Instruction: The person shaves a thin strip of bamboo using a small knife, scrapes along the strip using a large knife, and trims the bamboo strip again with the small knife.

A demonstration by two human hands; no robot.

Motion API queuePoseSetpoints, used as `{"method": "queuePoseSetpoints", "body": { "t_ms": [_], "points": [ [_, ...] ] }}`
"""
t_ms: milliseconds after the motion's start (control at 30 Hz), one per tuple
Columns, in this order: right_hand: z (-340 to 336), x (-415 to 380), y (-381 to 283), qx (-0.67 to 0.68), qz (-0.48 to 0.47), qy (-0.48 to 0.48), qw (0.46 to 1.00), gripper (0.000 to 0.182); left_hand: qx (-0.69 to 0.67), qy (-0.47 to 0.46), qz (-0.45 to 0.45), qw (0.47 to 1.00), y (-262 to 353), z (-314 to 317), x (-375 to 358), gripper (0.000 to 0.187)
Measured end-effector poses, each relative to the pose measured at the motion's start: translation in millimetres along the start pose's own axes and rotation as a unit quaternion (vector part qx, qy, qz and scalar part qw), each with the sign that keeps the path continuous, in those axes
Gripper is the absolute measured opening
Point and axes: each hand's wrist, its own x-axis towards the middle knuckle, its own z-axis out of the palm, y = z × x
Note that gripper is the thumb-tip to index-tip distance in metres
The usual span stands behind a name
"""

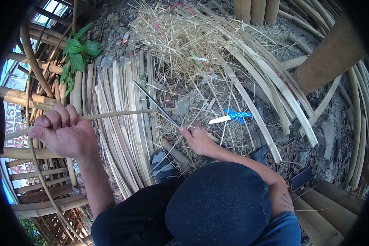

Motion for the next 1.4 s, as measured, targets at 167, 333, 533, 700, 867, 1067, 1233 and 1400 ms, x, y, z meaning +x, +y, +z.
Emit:
{"method": "queuePoseSetpoints", "body": {
  "t_ms": [167, 333, 533, 700, 867, 1067, 1233, 1400],
  "points": [
    [26, 7, 9, -0.011, -0.124, 0.044, 0.991, 0.064, 0.086, 0.095, 0.039, 0.991, 1, 3, -2, 0.046],
    [32, 6, 4, 0.034, -0.031, 0.021, 0.999, 0.064, 0.125, 0.123, 0.046, 0.983, 4, 8, -3, 0.046],
    [25, 11, 6, -0.032, -0.05, 0.043, 0.997, 0.062, 0.118, 0.153, 0.036, 0.98, 4, 5, 0, 0.046],
    [27, -2, 0, -0.034, -0.086, -0.007, 0.996, 0.064, 0.128, 0.172, 0.03, 0.976, 0, -3, 3, 0.046],
    [27, 31, 16, 0.11, 0.125, 0.004, 0.986, 0.067, 0.13, 0.192, 0.018, 0.973, -5, -7, 5, 0.045],
    [33, 11, 3, 0.007, -0.076, 0.044, 0.996, 0.061, 0.122, 0.225, 0.04, 0.966, 2, -22, 17, 0.045],
    [16, 6, -8, -0.027, -0.069, 0.048, 0.996, 0.06, 0.015, 0.211, 0.003, 0.977, 41, -56, 40, 0.044],
    [15, -4, -18, -0.059, -0.129, 0.058, 0.988, 0.057, 0.084, 0.253, 0.056, 0.962, 59, -61, 48, 0.037]
  ]
}}
